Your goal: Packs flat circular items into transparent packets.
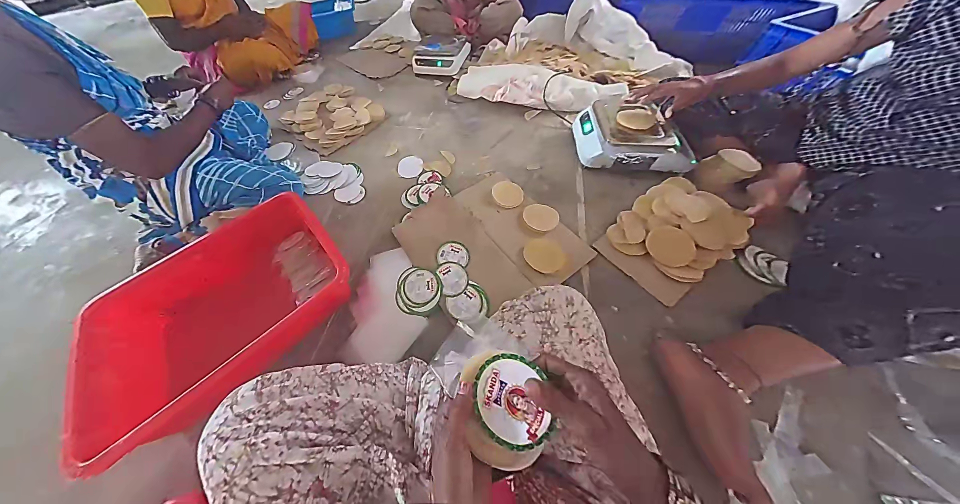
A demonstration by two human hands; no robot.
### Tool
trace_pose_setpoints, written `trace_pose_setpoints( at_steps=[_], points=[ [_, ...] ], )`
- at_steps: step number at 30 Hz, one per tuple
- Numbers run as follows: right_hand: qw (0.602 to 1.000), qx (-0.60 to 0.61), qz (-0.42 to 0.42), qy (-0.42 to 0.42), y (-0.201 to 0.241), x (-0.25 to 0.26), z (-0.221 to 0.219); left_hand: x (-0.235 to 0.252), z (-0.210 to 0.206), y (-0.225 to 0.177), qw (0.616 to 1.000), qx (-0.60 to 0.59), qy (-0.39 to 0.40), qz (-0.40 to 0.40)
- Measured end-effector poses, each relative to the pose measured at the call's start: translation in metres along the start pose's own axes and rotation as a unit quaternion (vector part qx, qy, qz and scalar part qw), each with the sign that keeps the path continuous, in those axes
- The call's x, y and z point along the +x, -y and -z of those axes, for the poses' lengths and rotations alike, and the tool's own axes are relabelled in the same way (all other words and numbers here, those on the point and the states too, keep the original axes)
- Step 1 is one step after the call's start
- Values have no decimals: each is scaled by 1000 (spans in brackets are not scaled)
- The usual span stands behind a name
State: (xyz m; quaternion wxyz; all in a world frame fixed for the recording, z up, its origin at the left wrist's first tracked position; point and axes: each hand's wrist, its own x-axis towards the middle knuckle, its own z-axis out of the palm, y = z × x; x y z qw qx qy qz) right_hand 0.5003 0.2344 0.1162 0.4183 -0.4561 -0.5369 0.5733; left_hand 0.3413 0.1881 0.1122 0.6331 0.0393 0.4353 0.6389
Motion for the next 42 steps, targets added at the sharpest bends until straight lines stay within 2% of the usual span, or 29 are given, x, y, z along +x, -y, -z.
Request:
trace_pose_setpoints(
  at_steps=[1, 3, 6, 8, 11, 14, 17, 20, 26, 29, 31, 34, 39, 42],
  points=[
    [996, 78, -49, 24, 4, -1, -4, -2, -3, 0, 1000, 19, 0, -8],
    [979, 176, -94, 35, 10, -7, -15, -5, -7, 1, 999, 42, 10, -18],
    [974, 201, -105, 15, 9, -10, -21, -4, -3, 3, 998, 38, 39, -32],
    [980, 185, -67, -12, 8, -10, -17, 6, 7, 4, 995, 20, 67, -77],
    [992, 73, 67, -77, 12, -8, 3, 19, 14, -5, 987, 38, 51, -147],
    [967, -124, 178, -134, 3, -5, 35, 24, 21, -15, 978, 97, 31, -184],
    [915, -338, 181, -130, -25, -5, 66, 26, 30, -15, 964, 141, 67, -216],
    [873, -437, 172, -130, -29, -1, 73, 24, 31, -12, 951, 184, 100, -226],
    [921, -284, 224, -143, -20, -7, 76, 19, 44, -11, 900, 289, 94, -314],
    [896, -388, 159, -144, -25, -6, 76, 21, 47, -14, 873, 327, 96, -350],
    [885, -442, 98, -106, -25, 1, 73, 19, 45, -15, 853, 345, 89, -381],
    [890, -443, 79, -74, -26, 14, 75, 17, 45, -23, 798, 386, 123, -446],
    [924, -349, 104, -113, -22, 20, 78, 0, 32, -43, 749, 420, 149, -490],
    [961, -179, 177, -118, 17, 9, 72, -7, 29, -47, 721, 433, 165, -515]
  ],
)
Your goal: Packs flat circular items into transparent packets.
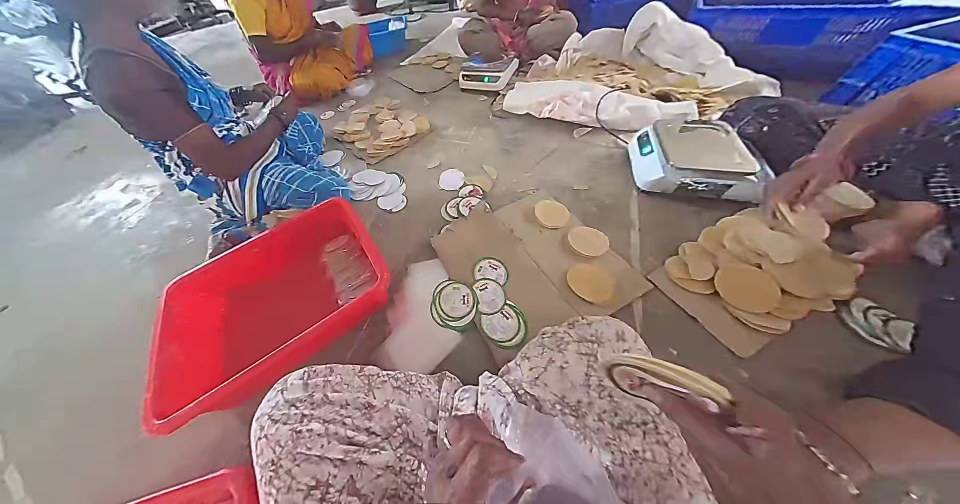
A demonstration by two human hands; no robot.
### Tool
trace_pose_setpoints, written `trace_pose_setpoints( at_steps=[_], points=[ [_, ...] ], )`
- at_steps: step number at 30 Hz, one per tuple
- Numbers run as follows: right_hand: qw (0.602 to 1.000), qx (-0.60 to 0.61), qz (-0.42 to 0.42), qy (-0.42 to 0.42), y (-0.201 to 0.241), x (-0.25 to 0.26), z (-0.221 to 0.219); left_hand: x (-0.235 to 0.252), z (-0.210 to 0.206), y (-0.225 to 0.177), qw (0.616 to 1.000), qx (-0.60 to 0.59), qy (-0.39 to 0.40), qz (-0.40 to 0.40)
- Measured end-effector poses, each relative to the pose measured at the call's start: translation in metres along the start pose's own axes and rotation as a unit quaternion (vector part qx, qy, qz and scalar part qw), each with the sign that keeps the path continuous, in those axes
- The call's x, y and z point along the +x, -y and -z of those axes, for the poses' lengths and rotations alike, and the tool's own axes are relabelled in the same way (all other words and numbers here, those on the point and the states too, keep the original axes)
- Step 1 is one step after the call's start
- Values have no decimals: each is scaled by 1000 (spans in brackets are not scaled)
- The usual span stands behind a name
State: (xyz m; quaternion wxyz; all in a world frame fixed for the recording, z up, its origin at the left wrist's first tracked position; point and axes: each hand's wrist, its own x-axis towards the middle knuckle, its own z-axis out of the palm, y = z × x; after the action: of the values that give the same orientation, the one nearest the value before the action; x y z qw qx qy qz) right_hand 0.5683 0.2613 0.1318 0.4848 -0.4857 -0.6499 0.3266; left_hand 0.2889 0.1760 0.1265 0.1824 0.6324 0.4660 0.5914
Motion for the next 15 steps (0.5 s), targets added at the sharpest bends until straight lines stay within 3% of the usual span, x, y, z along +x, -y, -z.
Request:
trace_pose_setpoints(
  at_steps=[6, 10, 15],
  points=[
    [948, 228, 154, 160, 99, 20, 15, 6, -1, -4, 998, 5, 37, -44],
    [941, 168, 175, 237, 132, 21, -4, 4, -4, -6, 998, 3, 49, -45],
    [947, 37, 130, 291, 132, 18, -31, -4, -1, -10, 996, -47, 73, -10]
  ],
)
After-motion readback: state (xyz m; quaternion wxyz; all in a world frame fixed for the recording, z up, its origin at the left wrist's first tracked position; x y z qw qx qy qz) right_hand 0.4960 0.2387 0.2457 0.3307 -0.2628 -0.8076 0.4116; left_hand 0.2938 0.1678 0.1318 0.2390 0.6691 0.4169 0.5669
